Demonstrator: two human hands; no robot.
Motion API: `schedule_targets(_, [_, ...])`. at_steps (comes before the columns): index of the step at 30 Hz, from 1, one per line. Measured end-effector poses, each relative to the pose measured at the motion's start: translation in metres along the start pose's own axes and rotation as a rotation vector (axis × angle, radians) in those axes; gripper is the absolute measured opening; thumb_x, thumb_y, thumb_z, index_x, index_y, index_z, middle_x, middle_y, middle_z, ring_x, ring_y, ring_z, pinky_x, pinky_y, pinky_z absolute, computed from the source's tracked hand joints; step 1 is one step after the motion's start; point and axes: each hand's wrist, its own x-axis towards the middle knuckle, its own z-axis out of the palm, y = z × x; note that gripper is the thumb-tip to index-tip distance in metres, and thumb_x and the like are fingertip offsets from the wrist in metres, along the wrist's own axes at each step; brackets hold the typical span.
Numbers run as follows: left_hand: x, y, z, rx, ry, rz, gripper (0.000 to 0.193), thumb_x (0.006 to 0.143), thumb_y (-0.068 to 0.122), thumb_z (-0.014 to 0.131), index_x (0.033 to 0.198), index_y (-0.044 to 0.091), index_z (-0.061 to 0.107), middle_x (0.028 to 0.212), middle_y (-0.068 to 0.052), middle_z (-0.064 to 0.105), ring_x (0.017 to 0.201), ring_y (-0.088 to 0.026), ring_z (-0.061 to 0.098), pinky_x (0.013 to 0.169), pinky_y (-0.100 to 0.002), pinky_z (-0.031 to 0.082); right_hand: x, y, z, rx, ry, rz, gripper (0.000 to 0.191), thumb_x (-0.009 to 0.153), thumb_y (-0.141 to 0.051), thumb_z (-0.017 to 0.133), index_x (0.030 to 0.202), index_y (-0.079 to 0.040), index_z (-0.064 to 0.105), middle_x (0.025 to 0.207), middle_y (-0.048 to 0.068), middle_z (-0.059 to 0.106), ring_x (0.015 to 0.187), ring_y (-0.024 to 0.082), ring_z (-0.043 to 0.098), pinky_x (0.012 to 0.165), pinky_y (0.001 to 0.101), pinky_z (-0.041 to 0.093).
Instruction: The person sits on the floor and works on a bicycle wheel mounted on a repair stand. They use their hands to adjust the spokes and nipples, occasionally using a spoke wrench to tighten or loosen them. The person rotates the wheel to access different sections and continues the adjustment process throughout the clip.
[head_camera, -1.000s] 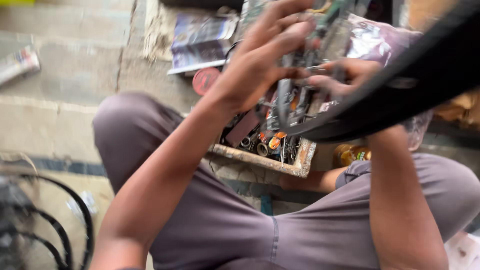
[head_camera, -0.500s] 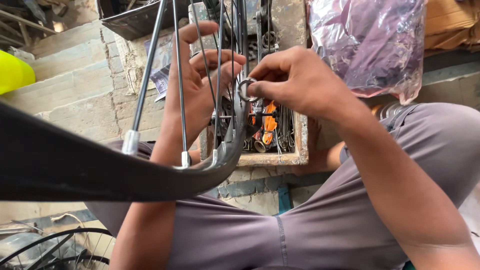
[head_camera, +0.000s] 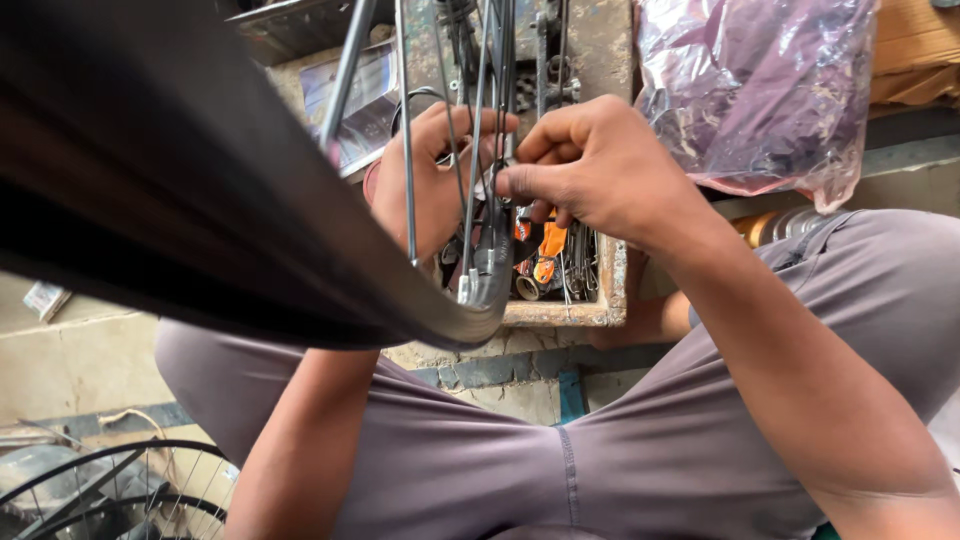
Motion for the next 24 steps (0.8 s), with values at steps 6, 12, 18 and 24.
schedule_targets(6, [-0.002, -0.003, -0.004, -0.022, -0.012, -0.171, 0.020, 0.104, 0.017, 0.064, 0.118, 0.006, 0.073, 0.088, -0.001, 0.074, 0.076, -0.004, 0.066, 0.067, -0.021, 0.055, -0.004, -0.005, 0.006, -0.011, 0.047, -0.042, 0.018, 0.085, -0.017, 0.079, 0.088, 0.001, 0.074, 0.067, 0.003, 0.071, 0.056, 0.006, 0.065, 0.048, 0.0223, 0.049])
schedule_targets(12, [0.014, 0.009, -0.001, 0.029, -0.112, -0.061, 0.024, 0.105, 0.026, 0.069, 0.107, 0.003, 0.077, 0.078, -0.003, 0.072, 0.069, -0.006, 0.059, 0.060, -0.026, 0.048, -0.001, 0.006, 0.004, -0.156, 0.035, -0.268, 0.014, 0.089, -0.009, 0.073, 0.098, 0.002, 0.074, 0.073, 0.001, 0.069, 0.067, 0.005, 0.061, 0.058, 0.0227, 0.049])
schedule_targets(18, [0.006, 0.016, -0.014, 0.268, -0.046, -0.127, 0.025, 0.095, 0.030, 0.078, 0.099, 0.005, 0.080, 0.067, 0.003, 0.066, 0.058, -0.006, 0.061, 0.053, -0.025, 0.046, 0.015, 0.017, -0.019, 0.148, -0.347, -0.369, 0.021, 0.094, -0.010, 0.073, 0.112, 0.001, 0.072, 0.092, 0.000, 0.073, 0.083, 0.003, 0.067, 0.076, 0.0222, 0.058])
schedule_targets(24, [0.002, 0.045, -0.036, -0.152, 0.060, -0.003, 0.027, 0.107, 0.031, 0.064, 0.123, 0.009, 0.066, 0.094, 0.006, 0.070, 0.082, -0.003, 0.066, 0.071, -0.020, 0.053, 0.011, 0.001, -0.021, -0.184, 0.221, -0.260, 0.016, 0.100, -0.013, 0.072, 0.109, -0.001, 0.078, 0.094, 0.004, 0.078, 0.072, 0.009, 0.072, 0.064, 0.0269, 0.057])
